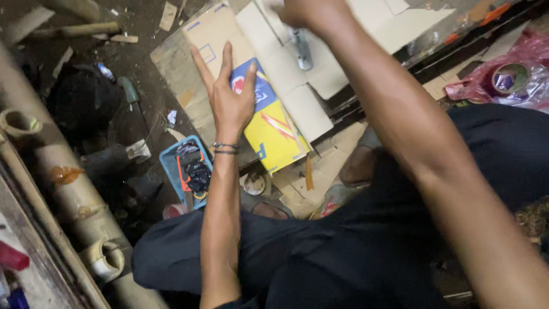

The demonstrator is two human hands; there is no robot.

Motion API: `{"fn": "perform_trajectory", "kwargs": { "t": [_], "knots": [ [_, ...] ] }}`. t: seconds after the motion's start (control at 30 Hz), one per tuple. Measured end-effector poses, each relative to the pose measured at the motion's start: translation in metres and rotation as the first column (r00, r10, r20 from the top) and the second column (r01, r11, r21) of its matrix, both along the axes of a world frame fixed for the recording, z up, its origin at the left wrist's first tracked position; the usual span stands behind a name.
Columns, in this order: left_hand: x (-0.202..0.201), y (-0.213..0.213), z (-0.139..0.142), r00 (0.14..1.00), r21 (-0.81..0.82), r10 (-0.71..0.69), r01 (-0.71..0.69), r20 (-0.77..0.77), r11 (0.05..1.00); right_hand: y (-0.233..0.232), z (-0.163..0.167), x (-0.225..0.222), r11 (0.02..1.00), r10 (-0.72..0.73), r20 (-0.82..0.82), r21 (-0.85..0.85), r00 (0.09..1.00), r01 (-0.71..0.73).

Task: The person sits on the floor and wraps a yellow product box with flat cardboard sheets, folding the cardboard around the box and pressing the flaps down. They rotate the box to cover each side, use tape from a roll to secure the wrapping, and at times pick up a utility knife from the board.

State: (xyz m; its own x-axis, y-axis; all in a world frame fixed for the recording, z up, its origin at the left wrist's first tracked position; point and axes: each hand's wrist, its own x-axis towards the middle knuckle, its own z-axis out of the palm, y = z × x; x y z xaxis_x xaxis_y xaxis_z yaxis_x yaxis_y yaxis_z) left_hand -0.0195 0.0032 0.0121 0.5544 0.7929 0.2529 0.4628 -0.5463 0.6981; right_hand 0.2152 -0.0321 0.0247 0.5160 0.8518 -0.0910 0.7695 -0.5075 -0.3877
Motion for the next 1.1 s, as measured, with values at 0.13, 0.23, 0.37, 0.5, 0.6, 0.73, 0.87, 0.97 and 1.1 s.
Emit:
{"fn": "perform_trajectory", "kwargs": {
  "t": [0.13,0.23,0.37,0.5,0.6,0.73,0.87,0.97,1.1],
  "knots": [
    [0.002,0.000,0.003,1.000,0.004,0.013,-0.013,-0.024,1.000,-0.004,-0.041,0.004,0.992,-0.087,0.030,0.092,0.996,0.084],
    [0.003,-0.001,0.002,0.999,-0.017,0.019,-0.019,-0.027,1.000,-0.003,-0.069,0.003,0.980,-0.168,-0.126,0.085,0.978,0.179],
    [0.007,-0.002,0.002,1.000,-0.003,0.002,-0.002,-0.021,1.000,-0.001,-0.089,-0.008,0.984,-0.168,-0.097,0.035,0.981,0.173],
    [0.009,-0.002,0.001,1.000,-0.001,0.007,-0.007,-0.018,1.000,-0.023,-0.091,-0.028,0.868,-0.166,-0.174,0.441,0.971,0.228],
    [0.008,-0.003,-0.001,1.000,0.007,-0.002,0.002,-0.028,1.000,-0.032,-0.083,-0.033,0.888,-0.081,-0.279,0.417,0.957,0.196],
    [0.007,-0.003,-0.004,1.000,-0.005,-0.005,0.005,-0.016,1.000,-0.020,-0.064,-0.036,0.948,0.088,-0.192,0.316,0.977,-0.023],
    [0.007,-0.001,-0.004,1.000,0.007,0.005,-0.005,-0.019,1.000,-0.002,-0.048,-0.043,0.936,0.270,-0.285,0.303,0.920,-0.181],
    [0.006,-0.001,-0.004,1.000,0.006,0.005,-0.005,-0.013,1.000,0.012,-0.044,-0.044,0.936,0.273,-0.214,0.284,0.938,-0.208],
    [0.004,-0.001,-0.004,1.000,-0.002,0.010,-0.010,0.013,1.000,0.025,-0.047,-0.046,0.947,0.260,-0.186,0.243,0.948,-0.212]
  ]
}}
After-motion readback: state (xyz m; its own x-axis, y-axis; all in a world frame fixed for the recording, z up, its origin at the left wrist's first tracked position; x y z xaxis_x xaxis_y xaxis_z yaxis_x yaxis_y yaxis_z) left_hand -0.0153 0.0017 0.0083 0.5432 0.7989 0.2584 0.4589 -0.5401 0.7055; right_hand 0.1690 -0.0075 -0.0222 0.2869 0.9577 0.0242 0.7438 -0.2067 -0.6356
